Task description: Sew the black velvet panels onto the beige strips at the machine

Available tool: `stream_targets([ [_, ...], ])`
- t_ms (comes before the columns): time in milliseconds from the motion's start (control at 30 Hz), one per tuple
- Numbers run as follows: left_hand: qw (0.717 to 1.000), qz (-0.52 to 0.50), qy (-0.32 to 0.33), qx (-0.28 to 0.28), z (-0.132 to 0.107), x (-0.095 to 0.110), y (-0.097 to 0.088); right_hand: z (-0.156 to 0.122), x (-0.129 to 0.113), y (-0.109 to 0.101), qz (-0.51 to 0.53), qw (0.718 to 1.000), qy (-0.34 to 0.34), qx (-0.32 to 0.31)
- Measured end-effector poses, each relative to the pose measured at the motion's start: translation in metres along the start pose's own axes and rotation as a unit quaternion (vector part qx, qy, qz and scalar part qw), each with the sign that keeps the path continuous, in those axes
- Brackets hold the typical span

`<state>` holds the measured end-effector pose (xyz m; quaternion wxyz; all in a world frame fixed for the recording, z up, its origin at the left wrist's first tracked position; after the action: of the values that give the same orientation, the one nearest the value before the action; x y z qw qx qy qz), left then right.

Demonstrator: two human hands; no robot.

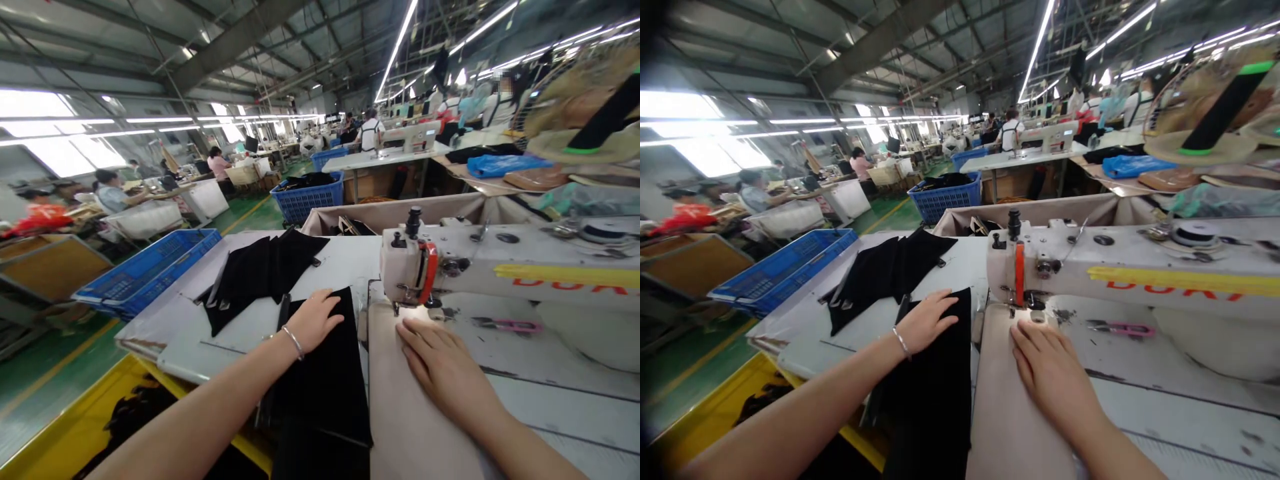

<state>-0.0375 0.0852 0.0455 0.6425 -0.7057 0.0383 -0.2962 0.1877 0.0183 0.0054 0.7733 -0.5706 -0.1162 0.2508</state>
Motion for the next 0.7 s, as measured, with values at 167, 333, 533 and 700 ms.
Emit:
stream_targets([
  [167, 0.999, -0.018, -0.019, 0.027, 0.036, -0.004, 0.025, 0.000, -0.003, -0.007, 0.010, 1.000, -0.001, 0.012],
  [333, 0.997, -0.079, -0.001, 0.007, 0.042, 0.015, 0.028, -0.001, -0.004, -0.007, 0.022, 1.000, 0.007, -0.004],
  [533, 0.992, -0.122, 0.014, -0.007, 0.055, 0.063, 0.056, 0.001, -0.004, -0.008, 0.033, 0.999, 0.018, -0.022],
  [700, 0.993, -0.122, 0.002, -0.006, 0.071, 0.065, 0.065, 0.001, -0.003, -0.008, 0.029, 0.999, 0.026, -0.030],
])
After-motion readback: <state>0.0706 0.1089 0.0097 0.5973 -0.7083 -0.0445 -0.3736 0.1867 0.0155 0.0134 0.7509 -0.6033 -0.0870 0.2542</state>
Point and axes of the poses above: each hand's wrist, its own z-axis towards the middle knuckle, its own y-axis out of the palm, x = y × z, the point moved 8 cm from there along z, towards the middle knuckle, and after that the axes turned 7 degrees about -x, right-handed, at the moved point
